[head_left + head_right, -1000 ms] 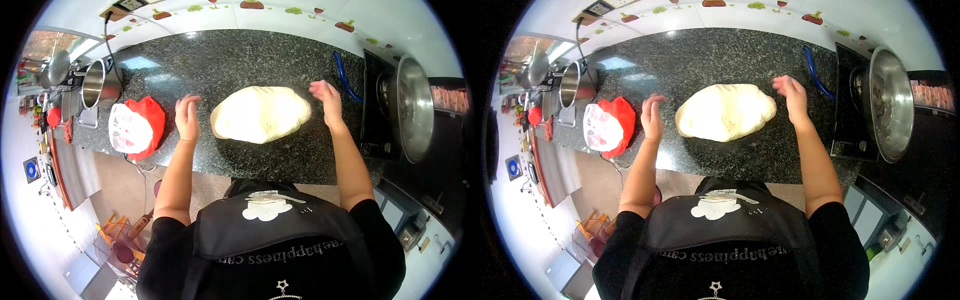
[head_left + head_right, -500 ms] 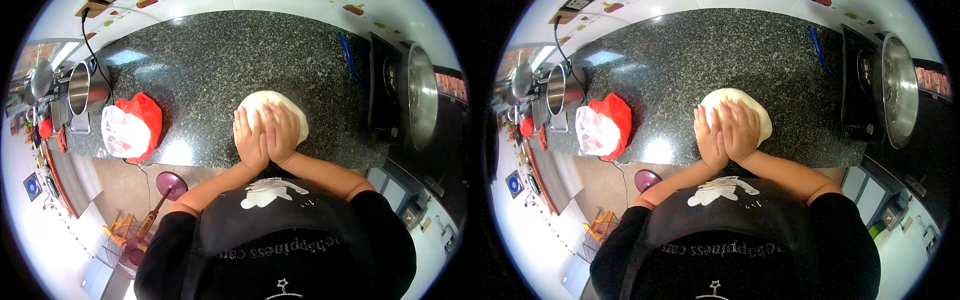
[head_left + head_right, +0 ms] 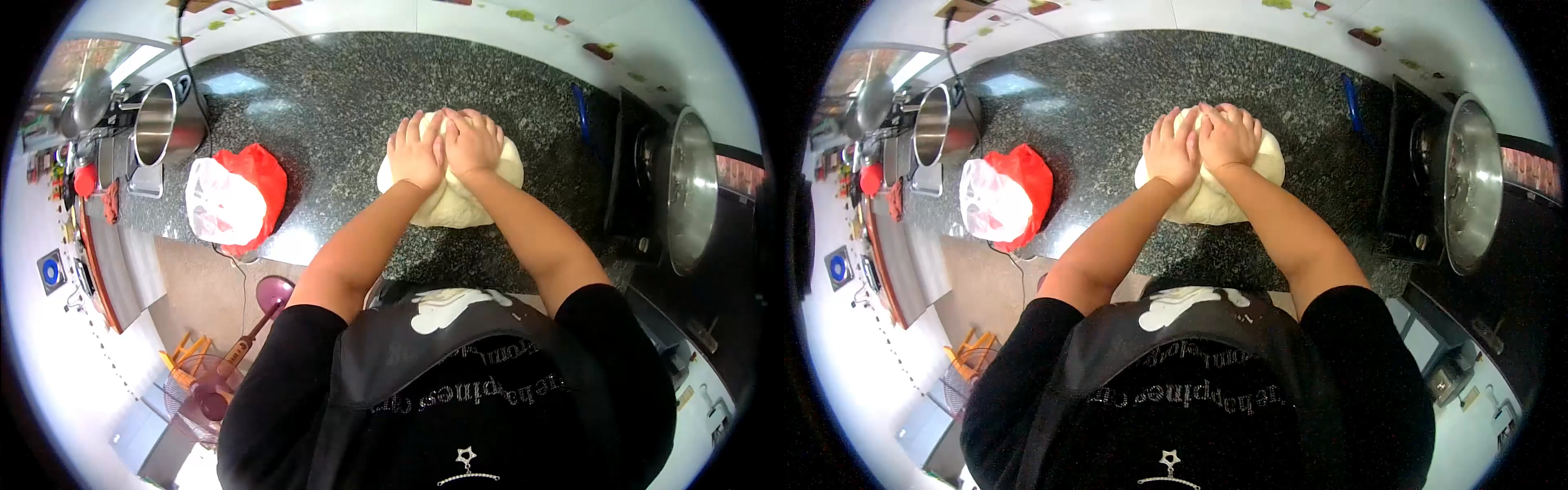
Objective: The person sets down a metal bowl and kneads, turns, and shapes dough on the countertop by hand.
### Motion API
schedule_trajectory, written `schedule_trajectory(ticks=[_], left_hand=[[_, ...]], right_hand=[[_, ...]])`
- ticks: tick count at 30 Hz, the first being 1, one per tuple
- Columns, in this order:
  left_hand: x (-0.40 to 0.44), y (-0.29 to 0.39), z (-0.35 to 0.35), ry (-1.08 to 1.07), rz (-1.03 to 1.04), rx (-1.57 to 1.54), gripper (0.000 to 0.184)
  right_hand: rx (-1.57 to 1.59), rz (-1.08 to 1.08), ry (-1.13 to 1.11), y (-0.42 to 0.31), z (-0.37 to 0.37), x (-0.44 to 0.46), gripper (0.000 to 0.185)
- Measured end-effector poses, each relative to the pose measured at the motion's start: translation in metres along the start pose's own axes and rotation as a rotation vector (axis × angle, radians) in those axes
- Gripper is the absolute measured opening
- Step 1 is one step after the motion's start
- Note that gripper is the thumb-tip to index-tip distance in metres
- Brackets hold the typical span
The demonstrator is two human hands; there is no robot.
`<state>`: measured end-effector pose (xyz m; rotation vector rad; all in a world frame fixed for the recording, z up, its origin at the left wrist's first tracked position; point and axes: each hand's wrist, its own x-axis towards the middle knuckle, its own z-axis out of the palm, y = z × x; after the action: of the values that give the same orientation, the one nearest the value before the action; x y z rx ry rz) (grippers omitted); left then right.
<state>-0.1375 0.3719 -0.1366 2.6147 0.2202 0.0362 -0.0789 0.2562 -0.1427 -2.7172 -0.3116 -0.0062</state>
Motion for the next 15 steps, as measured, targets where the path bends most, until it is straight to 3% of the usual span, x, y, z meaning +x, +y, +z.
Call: schedule_trajectory(ticks=[2,3,4,6,7,9,10,11,14,15], left_hand=[[0.008,-0.001,-0.007,-0.144,-0.062,-0.044,0.051],[0.019,-0.017,-0.019,-0.345,-0.173,-0.615,0.055],[0.031,-0.040,-0.035,-0.548,-0.266,-1.186,0.059],[0.053,-0.076,-0.038,-0.387,-0.238,-0.950,0.059],[0.054,-0.044,-0.061,-0.306,-0.259,-0.442,0.059],[0.059,-0.028,-0.005,-0.219,-0.123,-0.106,0.058],[0.061,-0.029,0.021,-0.173,-0.054,0.060,0.058],[0.060,-0.038,0.038,-0.147,0.051,0.164,0.057],[0.024,-0.022,-0.010,-0.559,-0.196,-0.744,0.053],[0.002,-0.008,-0.041,-0.478,-0.192,-0.744,0.053]], right_hand=[[0.013,0.061,-0.220,0.012,-0.003,0.012,0.037],[0.224,0.128,-0.519,0.026,-0.013,0.022,0.045],[0.983,0.449,-0.875,0.035,-0.049,0.033,0.054],[0.652,0.255,-0.465,0.066,-0.040,0.051,0.064],[0.393,0.164,-0.421,0.068,-0.028,0.053,0.066],[-0.120,-0.008,-0.318,0.061,-0.004,0.059,0.069],[-0.016,0.128,-0.611,0.048,-0.012,0.060,0.067],[0.084,0.133,-0.586,0.042,-0.018,0.057,0.061],[0.452,0.238,-0.562,0.034,-0.042,-0.011,0.050],[0.584,0.271,-0.529,0.029,-0.052,-0.028,0.050]])
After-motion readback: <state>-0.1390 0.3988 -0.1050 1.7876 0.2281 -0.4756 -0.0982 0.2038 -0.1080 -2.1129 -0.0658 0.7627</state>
